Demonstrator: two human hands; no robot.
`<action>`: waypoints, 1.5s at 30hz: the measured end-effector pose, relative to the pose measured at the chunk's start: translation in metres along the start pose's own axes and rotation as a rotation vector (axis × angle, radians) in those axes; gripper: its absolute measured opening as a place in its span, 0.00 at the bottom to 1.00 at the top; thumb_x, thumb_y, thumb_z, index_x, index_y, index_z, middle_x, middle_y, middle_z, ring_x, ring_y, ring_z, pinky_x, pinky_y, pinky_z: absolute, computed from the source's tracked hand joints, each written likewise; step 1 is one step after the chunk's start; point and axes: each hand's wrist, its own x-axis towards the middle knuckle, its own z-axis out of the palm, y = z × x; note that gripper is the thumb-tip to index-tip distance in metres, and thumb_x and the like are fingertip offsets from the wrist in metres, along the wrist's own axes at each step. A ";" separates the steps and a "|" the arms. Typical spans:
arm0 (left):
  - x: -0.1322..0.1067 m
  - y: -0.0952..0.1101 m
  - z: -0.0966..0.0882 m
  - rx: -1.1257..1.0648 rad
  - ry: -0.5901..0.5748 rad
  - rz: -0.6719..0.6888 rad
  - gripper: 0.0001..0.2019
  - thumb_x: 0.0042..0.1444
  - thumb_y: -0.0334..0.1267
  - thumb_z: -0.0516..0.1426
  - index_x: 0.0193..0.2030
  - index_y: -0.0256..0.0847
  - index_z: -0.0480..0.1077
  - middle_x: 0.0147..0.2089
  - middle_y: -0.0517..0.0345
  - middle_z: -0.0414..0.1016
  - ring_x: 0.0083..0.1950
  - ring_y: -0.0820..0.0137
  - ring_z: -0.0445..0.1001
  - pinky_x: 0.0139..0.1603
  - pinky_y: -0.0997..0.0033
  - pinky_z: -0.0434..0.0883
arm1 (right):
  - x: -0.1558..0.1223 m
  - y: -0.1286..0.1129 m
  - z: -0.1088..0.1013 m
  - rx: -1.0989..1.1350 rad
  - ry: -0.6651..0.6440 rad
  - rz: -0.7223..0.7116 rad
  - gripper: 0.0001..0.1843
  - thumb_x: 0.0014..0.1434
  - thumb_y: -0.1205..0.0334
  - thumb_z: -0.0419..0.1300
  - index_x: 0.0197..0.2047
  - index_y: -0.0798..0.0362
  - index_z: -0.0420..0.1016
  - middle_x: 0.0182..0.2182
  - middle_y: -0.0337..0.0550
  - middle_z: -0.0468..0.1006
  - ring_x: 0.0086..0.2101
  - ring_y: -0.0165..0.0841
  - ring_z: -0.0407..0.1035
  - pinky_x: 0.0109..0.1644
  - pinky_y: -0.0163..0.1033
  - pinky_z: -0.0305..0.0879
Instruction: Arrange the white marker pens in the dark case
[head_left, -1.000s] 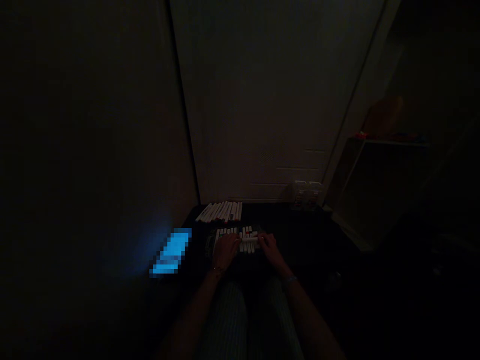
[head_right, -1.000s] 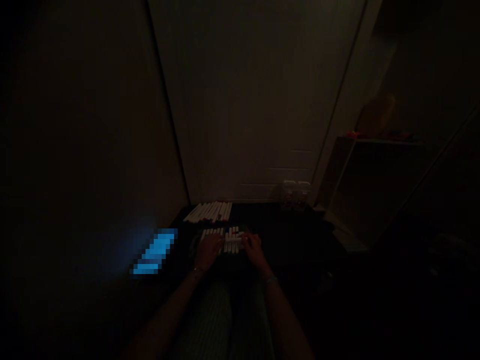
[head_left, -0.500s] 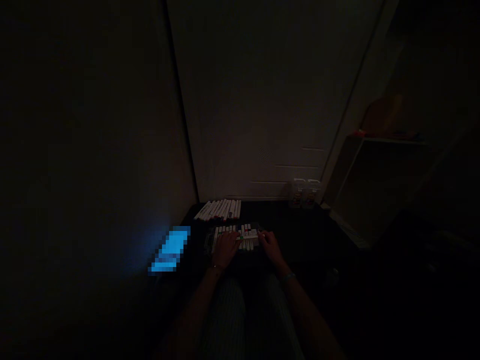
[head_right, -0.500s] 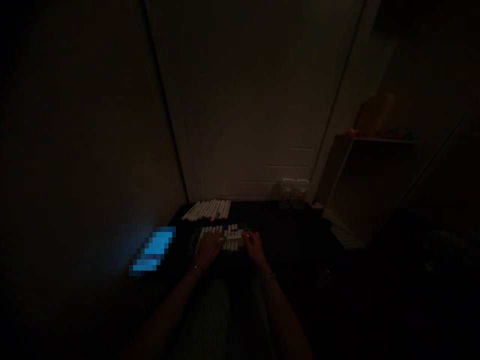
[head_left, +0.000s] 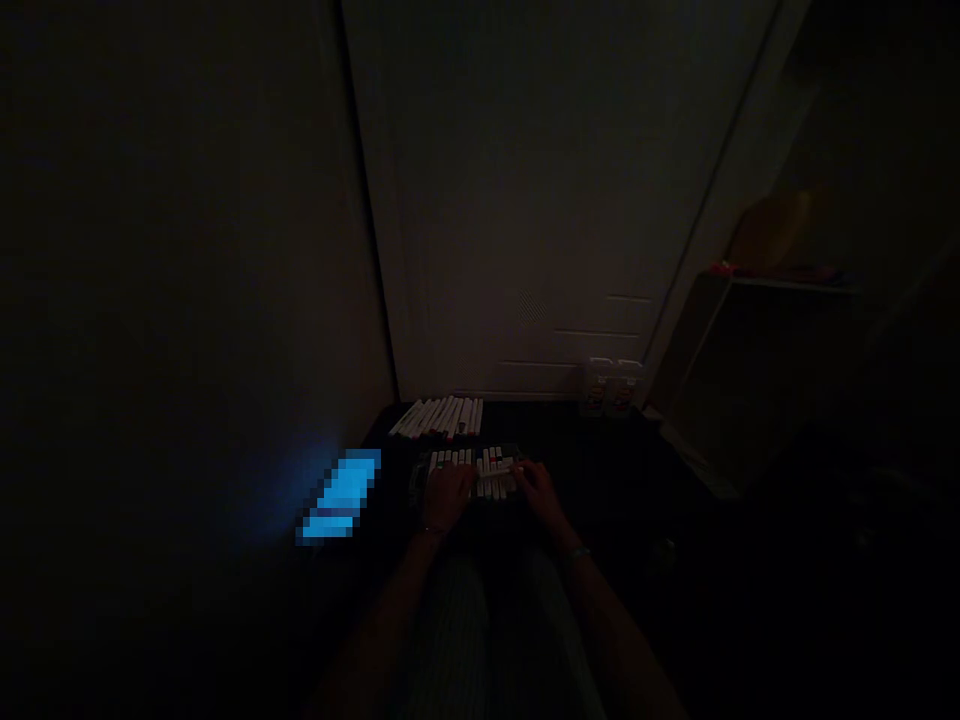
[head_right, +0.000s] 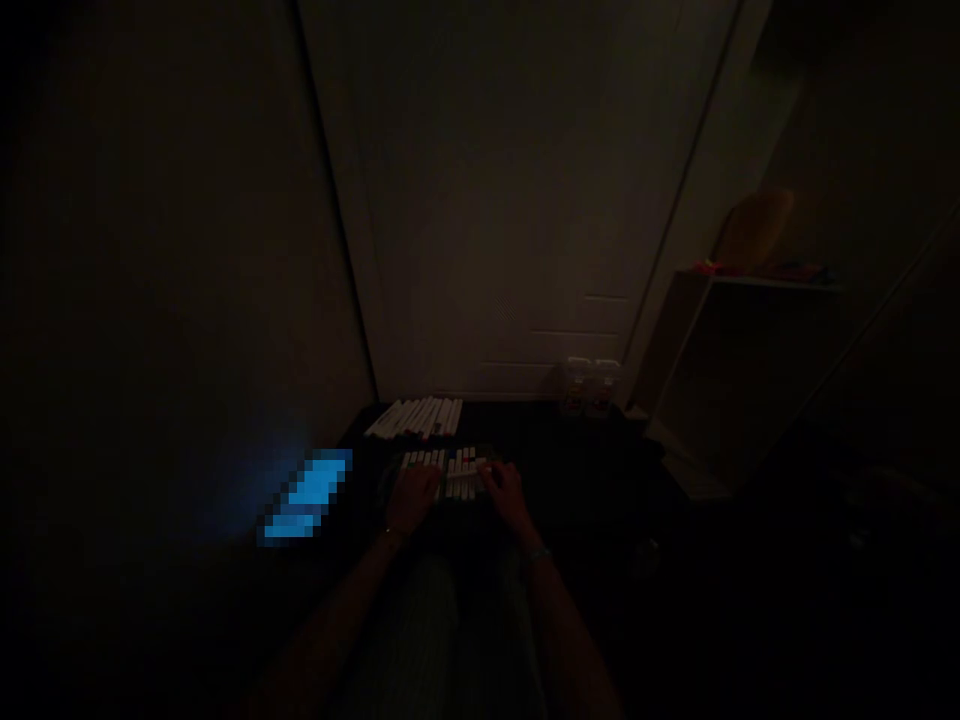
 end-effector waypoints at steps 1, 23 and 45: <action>0.000 0.000 0.000 -0.002 0.012 -0.013 0.14 0.59 0.40 0.44 0.36 0.41 0.69 0.37 0.52 0.73 0.42 0.65 0.66 0.43 0.65 0.58 | 0.000 0.000 0.000 0.000 -0.005 0.000 0.16 0.57 0.49 0.49 0.39 0.48 0.72 0.35 0.40 0.70 0.39 0.32 0.62 0.46 0.38 0.57; 0.002 0.001 -0.002 -0.015 0.036 -0.023 0.15 0.60 0.42 0.42 0.40 0.41 0.67 0.42 0.54 0.71 0.45 0.68 0.67 0.43 0.68 0.61 | 0.002 0.009 0.003 0.010 -0.008 0.004 0.16 0.57 0.50 0.50 0.39 0.47 0.74 0.35 0.41 0.73 0.38 0.33 0.64 0.45 0.38 0.58; 0.001 -0.012 0.016 0.018 0.080 -0.031 0.16 0.60 0.38 0.40 0.40 0.39 0.68 0.42 0.51 0.72 0.44 0.67 0.69 0.46 0.66 0.63 | 0.003 0.005 -0.001 0.148 -0.054 0.036 0.18 0.57 0.48 0.48 0.44 0.44 0.73 0.40 0.39 0.73 0.43 0.34 0.64 0.51 0.41 0.56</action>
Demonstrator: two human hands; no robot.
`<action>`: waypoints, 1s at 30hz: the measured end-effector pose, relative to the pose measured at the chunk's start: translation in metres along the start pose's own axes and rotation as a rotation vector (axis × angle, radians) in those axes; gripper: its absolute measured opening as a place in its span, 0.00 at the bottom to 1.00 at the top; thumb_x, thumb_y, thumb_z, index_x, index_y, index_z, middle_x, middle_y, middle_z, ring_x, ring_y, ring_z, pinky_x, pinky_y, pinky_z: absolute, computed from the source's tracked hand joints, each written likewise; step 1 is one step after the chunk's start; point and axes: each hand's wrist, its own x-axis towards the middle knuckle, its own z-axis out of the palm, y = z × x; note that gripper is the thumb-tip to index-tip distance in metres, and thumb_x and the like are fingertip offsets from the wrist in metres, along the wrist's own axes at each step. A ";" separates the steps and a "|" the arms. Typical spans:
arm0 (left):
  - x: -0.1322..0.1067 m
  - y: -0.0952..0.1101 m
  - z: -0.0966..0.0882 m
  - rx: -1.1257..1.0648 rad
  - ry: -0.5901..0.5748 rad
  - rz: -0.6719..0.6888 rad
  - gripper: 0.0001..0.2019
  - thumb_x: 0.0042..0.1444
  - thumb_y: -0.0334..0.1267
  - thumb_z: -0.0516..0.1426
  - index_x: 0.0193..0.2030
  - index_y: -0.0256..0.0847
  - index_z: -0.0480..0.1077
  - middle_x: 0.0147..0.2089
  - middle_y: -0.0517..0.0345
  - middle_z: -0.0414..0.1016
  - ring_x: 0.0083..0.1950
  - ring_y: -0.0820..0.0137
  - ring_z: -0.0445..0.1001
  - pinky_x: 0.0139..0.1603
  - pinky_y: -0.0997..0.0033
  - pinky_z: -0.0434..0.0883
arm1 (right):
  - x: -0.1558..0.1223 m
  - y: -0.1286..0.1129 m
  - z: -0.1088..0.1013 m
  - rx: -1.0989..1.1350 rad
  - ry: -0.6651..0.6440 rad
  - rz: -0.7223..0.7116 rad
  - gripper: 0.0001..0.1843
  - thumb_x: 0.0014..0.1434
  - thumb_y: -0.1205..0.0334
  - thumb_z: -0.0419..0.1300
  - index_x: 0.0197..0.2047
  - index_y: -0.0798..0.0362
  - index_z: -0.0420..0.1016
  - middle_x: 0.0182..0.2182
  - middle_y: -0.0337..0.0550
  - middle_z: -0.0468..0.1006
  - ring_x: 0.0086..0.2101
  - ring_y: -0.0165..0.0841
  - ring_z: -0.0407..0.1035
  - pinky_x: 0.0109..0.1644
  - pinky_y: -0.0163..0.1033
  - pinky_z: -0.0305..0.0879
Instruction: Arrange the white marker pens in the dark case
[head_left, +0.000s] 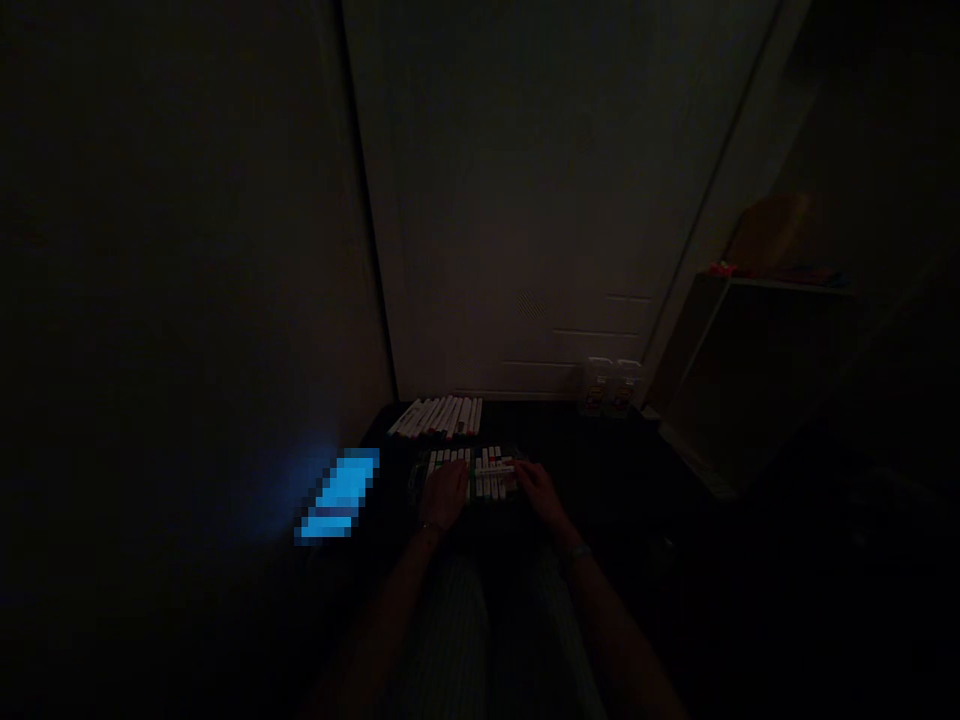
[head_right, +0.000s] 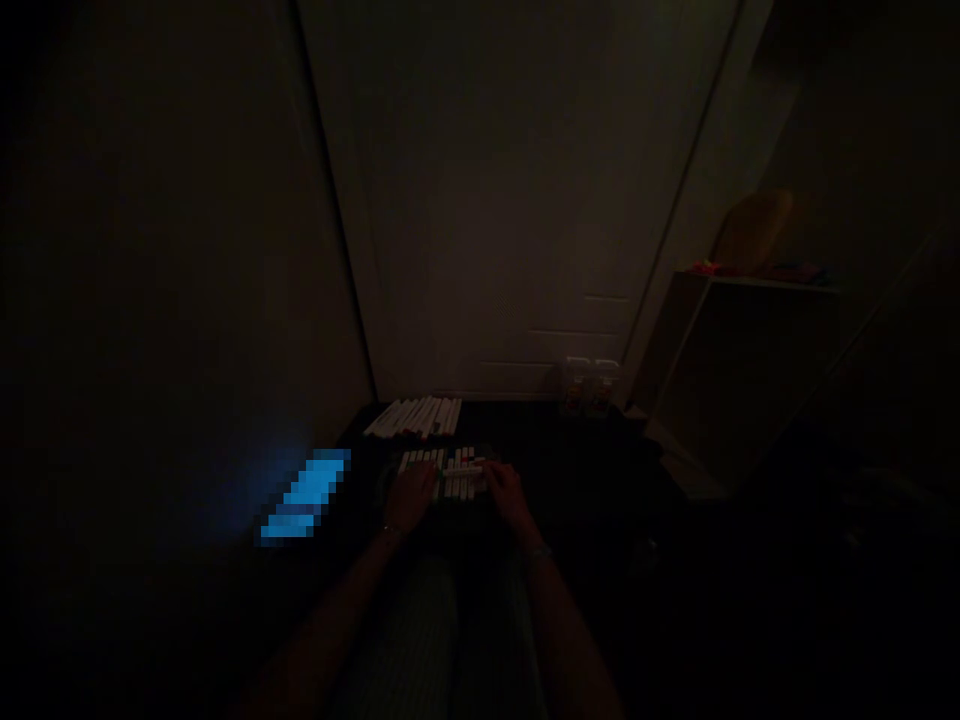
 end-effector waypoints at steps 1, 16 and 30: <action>0.000 0.000 0.000 -0.003 -0.003 -0.002 0.17 0.60 0.38 0.40 0.39 0.39 0.68 0.42 0.51 0.72 0.43 0.68 0.69 0.46 0.67 0.63 | 0.000 0.000 0.000 -0.007 -0.005 0.005 0.18 0.57 0.48 0.49 0.44 0.44 0.73 0.40 0.39 0.73 0.43 0.34 0.64 0.51 0.42 0.56; 0.000 0.001 -0.002 -0.084 0.039 -0.017 0.15 0.60 0.41 0.41 0.42 0.41 0.66 0.43 0.54 0.71 0.46 0.69 0.69 0.48 0.67 0.65 | -0.002 -0.009 -0.001 0.071 0.003 0.005 0.18 0.56 0.48 0.50 0.44 0.45 0.72 0.42 0.38 0.73 0.44 0.33 0.64 0.52 0.41 0.57; -0.001 0.002 -0.007 -0.107 0.006 -0.059 0.15 0.60 0.40 0.42 0.40 0.41 0.67 0.41 0.54 0.72 0.44 0.69 0.69 0.46 0.68 0.64 | 0.000 -0.013 -0.002 0.288 -0.061 0.045 0.19 0.55 0.48 0.52 0.42 0.49 0.73 0.42 0.41 0.75 0.45 0.36 0.67 0.51 0.42 0.60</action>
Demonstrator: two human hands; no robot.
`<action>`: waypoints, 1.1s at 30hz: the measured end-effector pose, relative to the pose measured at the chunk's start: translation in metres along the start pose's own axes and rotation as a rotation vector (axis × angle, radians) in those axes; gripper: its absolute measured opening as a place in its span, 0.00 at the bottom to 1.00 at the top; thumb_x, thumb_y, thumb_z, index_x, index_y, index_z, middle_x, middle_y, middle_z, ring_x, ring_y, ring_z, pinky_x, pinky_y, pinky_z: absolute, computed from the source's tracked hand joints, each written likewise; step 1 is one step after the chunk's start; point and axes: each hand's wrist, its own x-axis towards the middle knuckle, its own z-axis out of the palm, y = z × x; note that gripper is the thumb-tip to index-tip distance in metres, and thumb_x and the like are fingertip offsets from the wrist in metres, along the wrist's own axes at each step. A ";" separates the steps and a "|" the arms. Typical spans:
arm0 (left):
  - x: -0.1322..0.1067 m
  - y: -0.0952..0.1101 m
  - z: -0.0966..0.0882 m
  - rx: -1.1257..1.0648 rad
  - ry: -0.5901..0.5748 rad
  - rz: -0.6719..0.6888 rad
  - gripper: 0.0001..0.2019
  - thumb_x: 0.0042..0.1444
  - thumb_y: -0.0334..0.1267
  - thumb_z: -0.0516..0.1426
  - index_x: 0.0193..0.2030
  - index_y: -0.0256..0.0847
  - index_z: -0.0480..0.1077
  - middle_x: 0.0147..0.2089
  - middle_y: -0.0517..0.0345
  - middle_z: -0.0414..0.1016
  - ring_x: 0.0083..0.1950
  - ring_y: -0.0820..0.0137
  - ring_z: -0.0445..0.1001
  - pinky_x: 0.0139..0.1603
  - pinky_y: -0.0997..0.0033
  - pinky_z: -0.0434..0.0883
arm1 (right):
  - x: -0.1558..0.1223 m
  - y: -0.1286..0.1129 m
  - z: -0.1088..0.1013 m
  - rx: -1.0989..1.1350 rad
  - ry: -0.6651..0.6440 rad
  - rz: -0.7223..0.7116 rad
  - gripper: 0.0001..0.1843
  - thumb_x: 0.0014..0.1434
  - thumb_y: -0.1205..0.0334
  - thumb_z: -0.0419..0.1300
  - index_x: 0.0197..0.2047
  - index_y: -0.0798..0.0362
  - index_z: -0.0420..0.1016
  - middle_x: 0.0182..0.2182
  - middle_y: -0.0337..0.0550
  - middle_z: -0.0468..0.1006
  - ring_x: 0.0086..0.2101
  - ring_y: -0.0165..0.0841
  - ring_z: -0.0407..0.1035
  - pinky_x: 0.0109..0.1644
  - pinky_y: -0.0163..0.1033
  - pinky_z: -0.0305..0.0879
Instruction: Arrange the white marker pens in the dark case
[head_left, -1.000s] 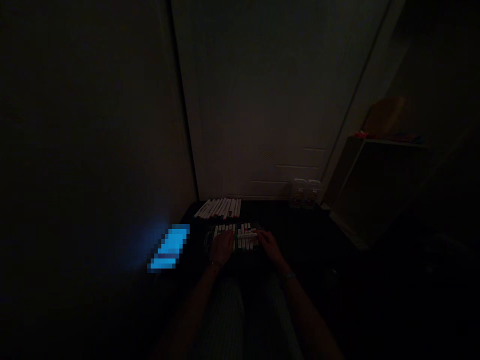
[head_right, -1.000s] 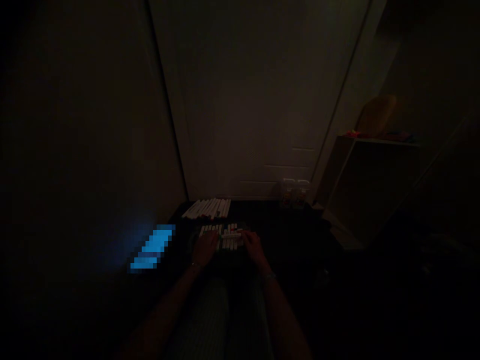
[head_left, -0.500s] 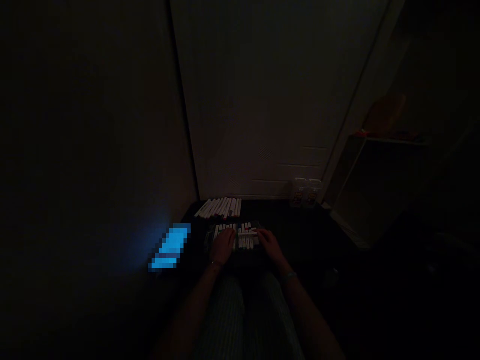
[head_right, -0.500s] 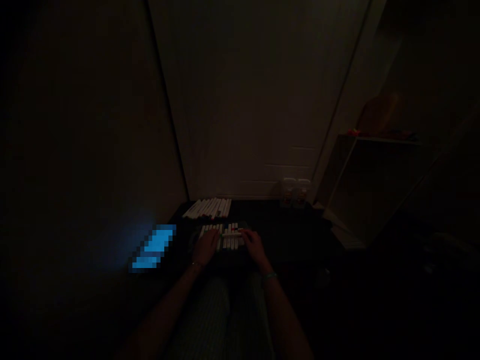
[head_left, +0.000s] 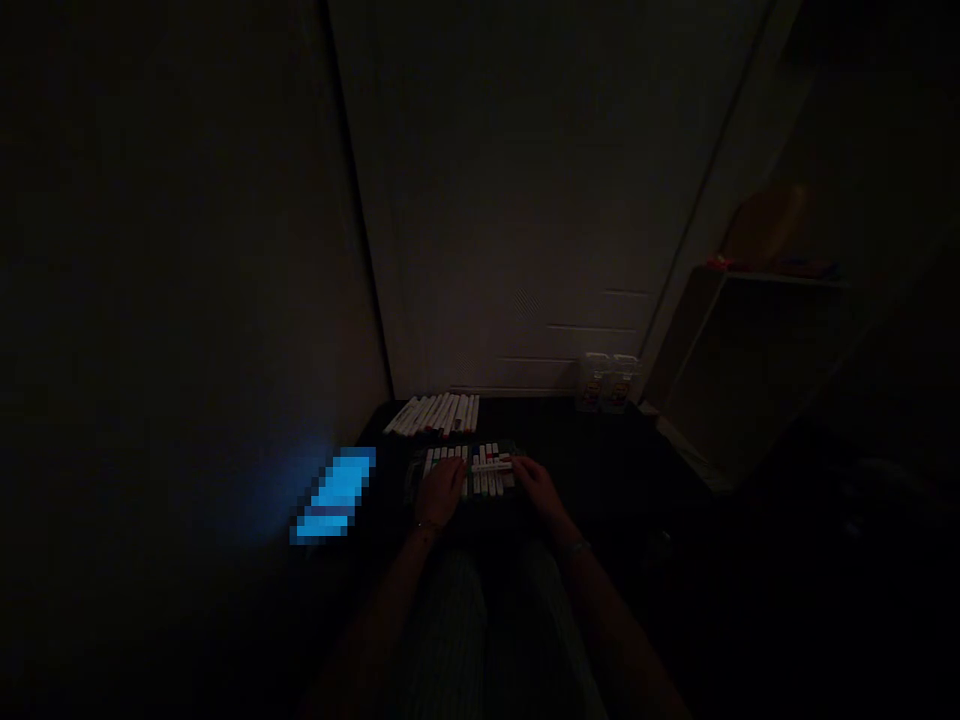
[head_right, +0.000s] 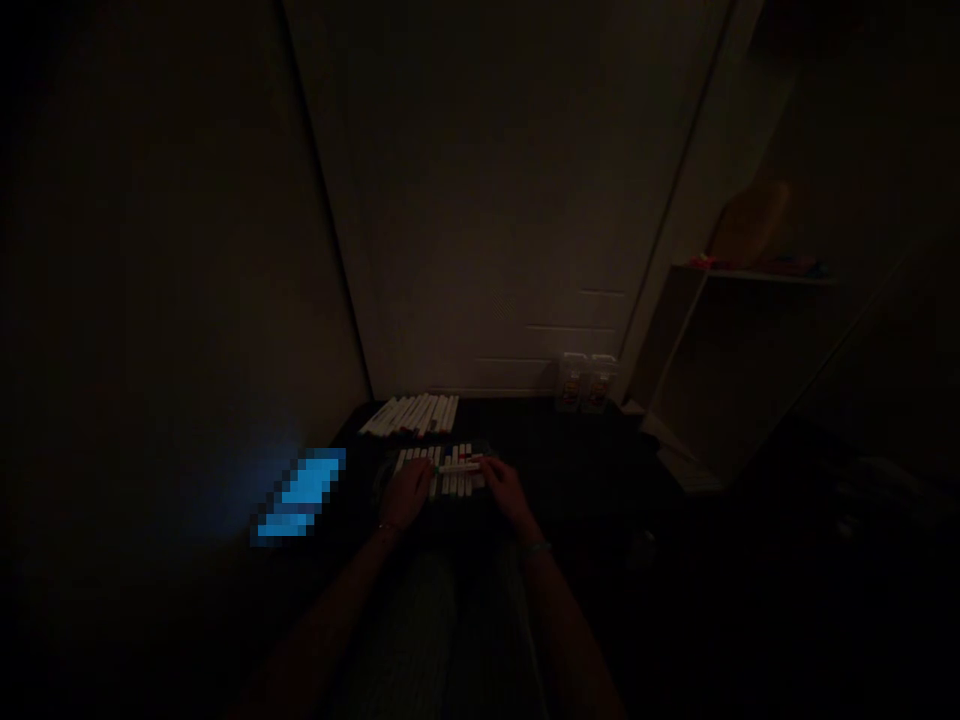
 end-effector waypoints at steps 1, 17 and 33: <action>0.000 0.001 -0.001 0.002 -0.003 0.000 0.15 0.60 0.40 0.42 0.40 0.41 0.67 0.41 0.54 0.72 0.44 0.69 0.69 0.45 0.69 0.64 | 0.000 0.000 0.000 0.009 -0.008 -0.002 0.19 0.55 0.48 0.52 0.42 0.49 0.73 0.43 0.41 0.75 0.45 0.36 0.67 0.51 0.42 0.60; 0.000 -0.002 0.002 -0.014 0.015 0.008 0.15 0.60 0.41 0.41 0.42 0.40 0.67 0.43 0.53 0.71 0.45 0.69 0.68 0.49 0.68 0.64 | -0.003 -0.006 -0.003 0.020 -0.046 0.000 0.18 0.52 0.51 0.55 0.44 0.49 0.72 0.45 0.41 0.74 0.47 0.37 0.65 0.52 0.43 0.59; 0.000 0.000 0.001 -0.014 -0.001 -0.020 0.15 0.60 0.40 0.41 0.40 0.41 0.67 0.41 0.54 0.72 0.43 0.69 0.68 0.45 0.68 0.64 | -0.002 -0.002 -0.001 0.030 -0.025 0.008 0.18 0.51 0.52 0.56 0.43 0.50 0.72 0.43 0.41 0.74 0.45 0.37 0.67 0.51 0.43 0.61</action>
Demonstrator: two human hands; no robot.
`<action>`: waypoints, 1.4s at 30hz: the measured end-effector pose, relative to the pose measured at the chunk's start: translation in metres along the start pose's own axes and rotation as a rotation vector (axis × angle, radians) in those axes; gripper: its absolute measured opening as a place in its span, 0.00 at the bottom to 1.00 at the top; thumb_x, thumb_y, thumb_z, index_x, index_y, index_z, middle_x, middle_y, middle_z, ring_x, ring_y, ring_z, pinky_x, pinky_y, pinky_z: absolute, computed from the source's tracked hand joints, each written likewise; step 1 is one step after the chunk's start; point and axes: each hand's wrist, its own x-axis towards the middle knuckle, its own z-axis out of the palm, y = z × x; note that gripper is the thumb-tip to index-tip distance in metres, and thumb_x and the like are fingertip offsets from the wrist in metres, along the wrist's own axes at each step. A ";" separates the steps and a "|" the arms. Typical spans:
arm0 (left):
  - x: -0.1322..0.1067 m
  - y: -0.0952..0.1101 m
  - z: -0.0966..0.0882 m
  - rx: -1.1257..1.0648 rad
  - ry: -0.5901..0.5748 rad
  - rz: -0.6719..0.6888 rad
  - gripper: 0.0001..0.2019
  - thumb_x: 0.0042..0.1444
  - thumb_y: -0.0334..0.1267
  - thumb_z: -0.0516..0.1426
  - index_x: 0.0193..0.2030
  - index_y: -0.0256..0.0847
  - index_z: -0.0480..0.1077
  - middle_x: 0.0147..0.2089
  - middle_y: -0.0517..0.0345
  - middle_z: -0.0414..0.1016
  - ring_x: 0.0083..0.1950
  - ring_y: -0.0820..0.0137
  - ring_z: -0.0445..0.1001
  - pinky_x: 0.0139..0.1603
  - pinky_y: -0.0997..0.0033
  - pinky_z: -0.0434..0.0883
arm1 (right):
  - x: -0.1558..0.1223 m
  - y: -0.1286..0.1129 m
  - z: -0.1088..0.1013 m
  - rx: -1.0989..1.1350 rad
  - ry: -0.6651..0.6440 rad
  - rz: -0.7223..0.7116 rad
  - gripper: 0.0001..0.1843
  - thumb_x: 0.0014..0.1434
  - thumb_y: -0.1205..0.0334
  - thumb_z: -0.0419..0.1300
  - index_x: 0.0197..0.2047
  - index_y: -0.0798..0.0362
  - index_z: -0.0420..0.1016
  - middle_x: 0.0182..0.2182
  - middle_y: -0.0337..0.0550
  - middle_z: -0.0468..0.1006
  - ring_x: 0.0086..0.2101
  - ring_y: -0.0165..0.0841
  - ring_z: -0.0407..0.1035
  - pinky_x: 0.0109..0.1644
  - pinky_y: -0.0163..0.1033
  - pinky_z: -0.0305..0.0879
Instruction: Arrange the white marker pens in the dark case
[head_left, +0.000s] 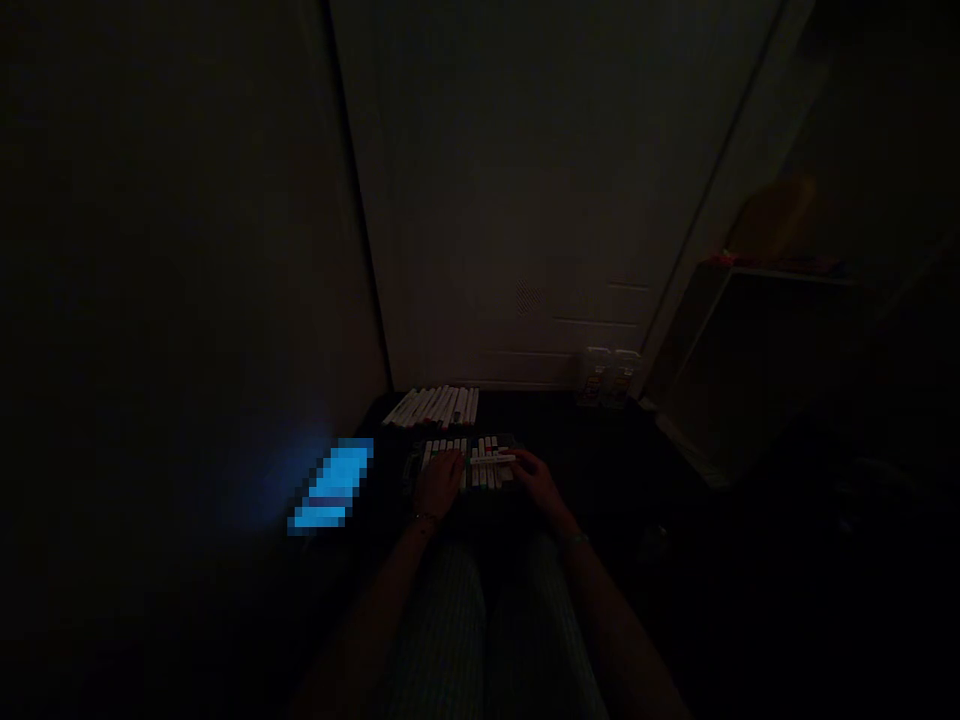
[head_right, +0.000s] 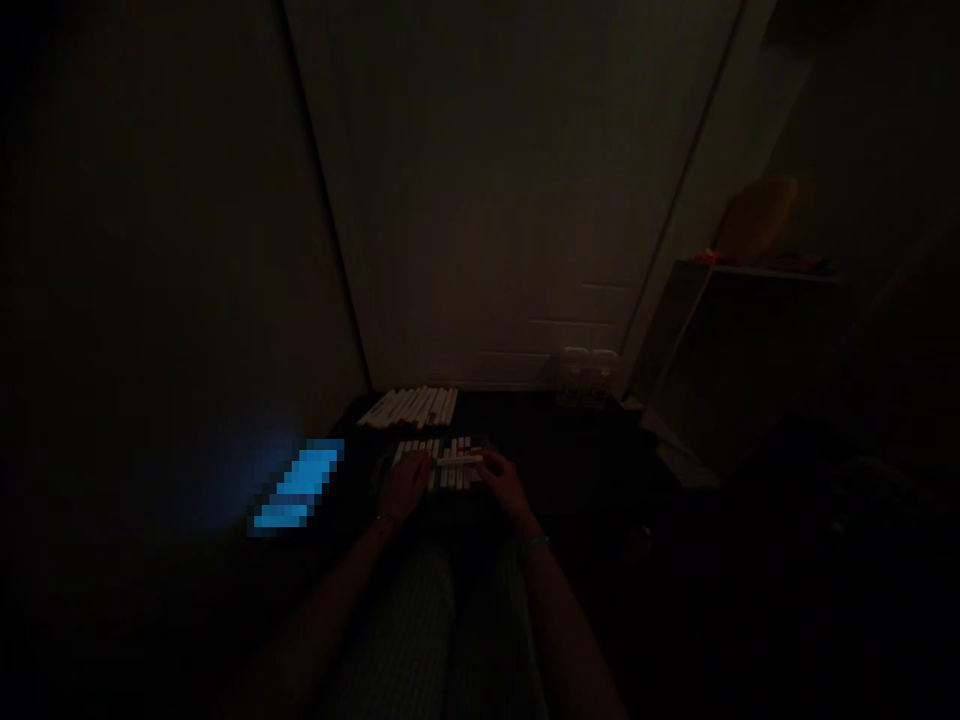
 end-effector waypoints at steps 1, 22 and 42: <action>0.000 0.000 0.000 -0.002 -0.006 0.001 0.15 0.60 0.40 0.41 0.39 0.41 0.67 0.40 0.54 0.72 0.43 0.69 0.68 0.45 0.68 0.64 | 0.000 0.000 0.000 0.000 0.001 -0.001 0.18 0.51 0.52 0.57 0.43 0.50 0.73 0.43 0.41 0.74 0.45 0.37 0.67 0.50 0.43 0.62; 0.000 -0.001 0.002 -0.015 0.006 0.014 0.14 0.60 0.41 0.42 0.40 0.41 0.67 0.42 0.54 0.71 0.45 0.69 0.68 0.47 0.69 0.63 | -0.001 -0.001 -0.001 -0.009 0.007 -0.001 0.17 0.52 0.52 0.56 0.43 0.50 0.72 0.44 0.41 0.74 0.46 0.37 0.66 0.51 0.43 0.60; 0.000 -0.002 0.002 -0.019 -0.007 0.040 0.15 0.60 0.41 0.41 0.40 0.40 0.67 0.42 0.55 0.71 0.44 0.70 0.68 0.46 0.70 0.63 | -0.003 -0.008 -0.002 0.035 0.005 0.008 0.17 0.54 0.53 0.53 0.43 0.50 0.73 0.44 0.40 0.74 0.46 0.37 0.66 0.52 0.43 0.58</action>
